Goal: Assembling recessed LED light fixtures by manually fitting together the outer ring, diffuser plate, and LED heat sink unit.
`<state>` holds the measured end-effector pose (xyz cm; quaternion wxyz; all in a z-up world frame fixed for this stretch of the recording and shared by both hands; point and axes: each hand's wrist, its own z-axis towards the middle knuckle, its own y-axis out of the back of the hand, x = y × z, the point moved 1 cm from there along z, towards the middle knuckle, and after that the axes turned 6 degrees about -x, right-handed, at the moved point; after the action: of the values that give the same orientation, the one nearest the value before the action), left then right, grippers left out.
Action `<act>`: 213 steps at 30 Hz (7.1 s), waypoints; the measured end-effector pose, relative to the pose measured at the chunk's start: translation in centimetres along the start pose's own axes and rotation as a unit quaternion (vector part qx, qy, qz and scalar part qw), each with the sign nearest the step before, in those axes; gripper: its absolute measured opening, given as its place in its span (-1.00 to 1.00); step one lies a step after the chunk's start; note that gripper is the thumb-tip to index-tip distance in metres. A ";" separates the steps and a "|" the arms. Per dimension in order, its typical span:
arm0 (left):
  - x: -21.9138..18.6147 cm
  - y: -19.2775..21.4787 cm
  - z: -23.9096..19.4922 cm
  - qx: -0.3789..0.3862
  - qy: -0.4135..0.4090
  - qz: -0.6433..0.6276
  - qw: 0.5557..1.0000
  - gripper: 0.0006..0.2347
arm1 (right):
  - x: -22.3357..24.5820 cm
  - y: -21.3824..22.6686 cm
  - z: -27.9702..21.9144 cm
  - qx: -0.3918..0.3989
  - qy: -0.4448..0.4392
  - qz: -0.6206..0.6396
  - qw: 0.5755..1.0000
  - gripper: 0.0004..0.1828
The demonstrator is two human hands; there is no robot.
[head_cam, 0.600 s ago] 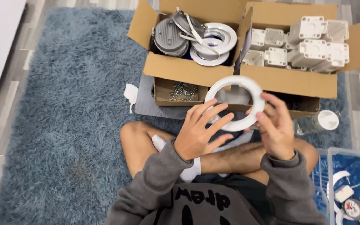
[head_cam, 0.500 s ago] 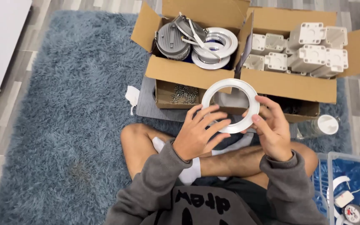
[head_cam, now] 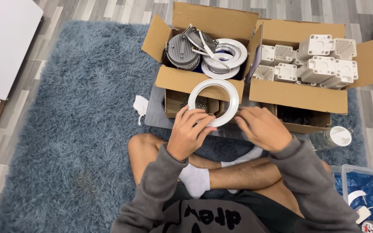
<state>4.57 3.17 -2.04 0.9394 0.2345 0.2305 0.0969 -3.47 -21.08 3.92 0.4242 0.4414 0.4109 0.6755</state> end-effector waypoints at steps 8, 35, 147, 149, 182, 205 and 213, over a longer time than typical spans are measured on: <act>0.7 0.3 0.3 -0.003 -0.001 0.006 1.000 -0.77 | -3.5 -4.0 1.4 0.147 -0.067 -0.016 0.987 -0.34; 1.7 -0.8 0.3 0.011 -0.018 0.004 1.000 -0.77 | -5.5 -4.8 1.4 0.084 -0.044 -0.038 0.995 -0.57; 18.0 -5.8 17.7 0.166 0.088 0.157 0.970 -0.17 | -2.2 -5.9 -10.4 -0.301 -0.329 0.558 0.699 -0.68; 17.5 -5.8 18.3 0.163 0.095 0.152 0.970 -0.25 | -2.2 -5.8 -10.5 -0.300 -0.327 0.559 0.701 -0.68; 8.4 2.8 19.0 -0.026 0.091 -0.407 0.908 -0.49 | -2.1 -3.5 -8.9 -0.299 -0.290 0.520 0.746 -0.78; 1.7 -4.0 10.5 0.180 0.234 -0.387 0.873 -0.33 | -4.0 -1.0 -2.4 -0.290 -0.199 0.402 0.845 -0.56; 2.7 -3.2 10.7 0.251 0.192 -0.259 0.913 -0.52 | -6.2 -2.6 -1.7 -0.240 -0.208 0.380 0.869 -0.71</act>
<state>12.30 -3.10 3.74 0.7793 0.3720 0.4755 -0.1678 -2.94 -26.39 -0.46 0.3037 0.5782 -0.0614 0.7547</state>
